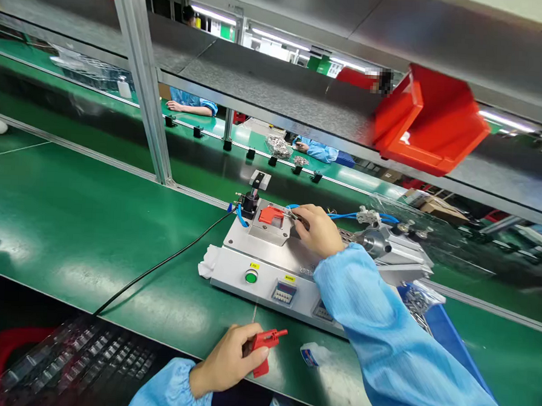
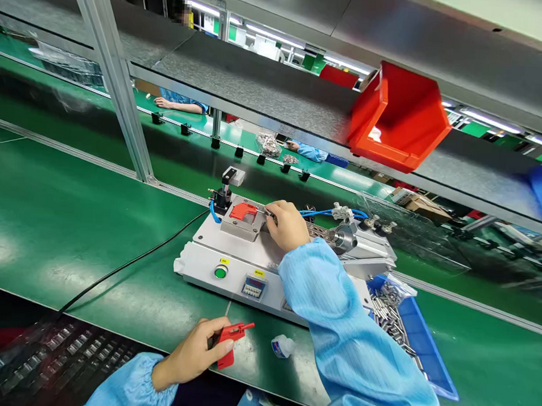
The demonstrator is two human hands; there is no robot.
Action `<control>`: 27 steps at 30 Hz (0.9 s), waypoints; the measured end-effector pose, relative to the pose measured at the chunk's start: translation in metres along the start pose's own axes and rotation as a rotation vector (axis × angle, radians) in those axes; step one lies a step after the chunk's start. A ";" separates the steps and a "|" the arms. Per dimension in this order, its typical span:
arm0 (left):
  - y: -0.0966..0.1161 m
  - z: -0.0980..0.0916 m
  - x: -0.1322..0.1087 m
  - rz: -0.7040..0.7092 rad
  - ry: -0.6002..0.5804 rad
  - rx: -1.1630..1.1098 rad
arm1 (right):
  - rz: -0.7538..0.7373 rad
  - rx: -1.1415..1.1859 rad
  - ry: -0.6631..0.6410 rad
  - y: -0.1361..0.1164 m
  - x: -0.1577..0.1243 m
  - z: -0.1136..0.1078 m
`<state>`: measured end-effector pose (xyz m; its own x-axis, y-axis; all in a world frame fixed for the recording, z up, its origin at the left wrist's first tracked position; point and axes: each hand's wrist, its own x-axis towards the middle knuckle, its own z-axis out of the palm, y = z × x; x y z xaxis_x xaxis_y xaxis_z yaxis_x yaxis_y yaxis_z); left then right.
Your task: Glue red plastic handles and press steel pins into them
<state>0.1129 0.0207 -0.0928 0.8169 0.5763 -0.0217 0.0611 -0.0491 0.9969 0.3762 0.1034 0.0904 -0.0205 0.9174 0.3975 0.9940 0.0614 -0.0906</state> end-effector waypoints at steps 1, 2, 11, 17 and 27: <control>0.001 0.000 0.000 0.000 -0.005 0.001 | -0.007 0.016 -0.003 0.001 0.000 0.000; 0.002 -0.001 0.000 0.000 -0.008 0.003 | -0.012 0.032 -0.004 0.002 0.000 0.000; 0.006 -0.003 -0.001 -0.009 -0.002 0.032 | 0.074 0.010 -0.042 -0.002 0.011 0.002; 0.007 -0.002 -0.001 0.017 0.014 0.024 | 0.047 -0.079 0.042 -0.005 0.003 0.002; -0.007 0.003 0.004 -0.006 0.029 -0.112 | -0.033 -0.057 -0.006 -0.016 0.018 0.000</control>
<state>0.1174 0.0210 -0.0998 0.8000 0.5994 -0.0272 0.0001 0.0452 0.9990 0.3597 0.1186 0.0992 -0.0542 0.9175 0.3941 0.9972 0.0699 -0.0256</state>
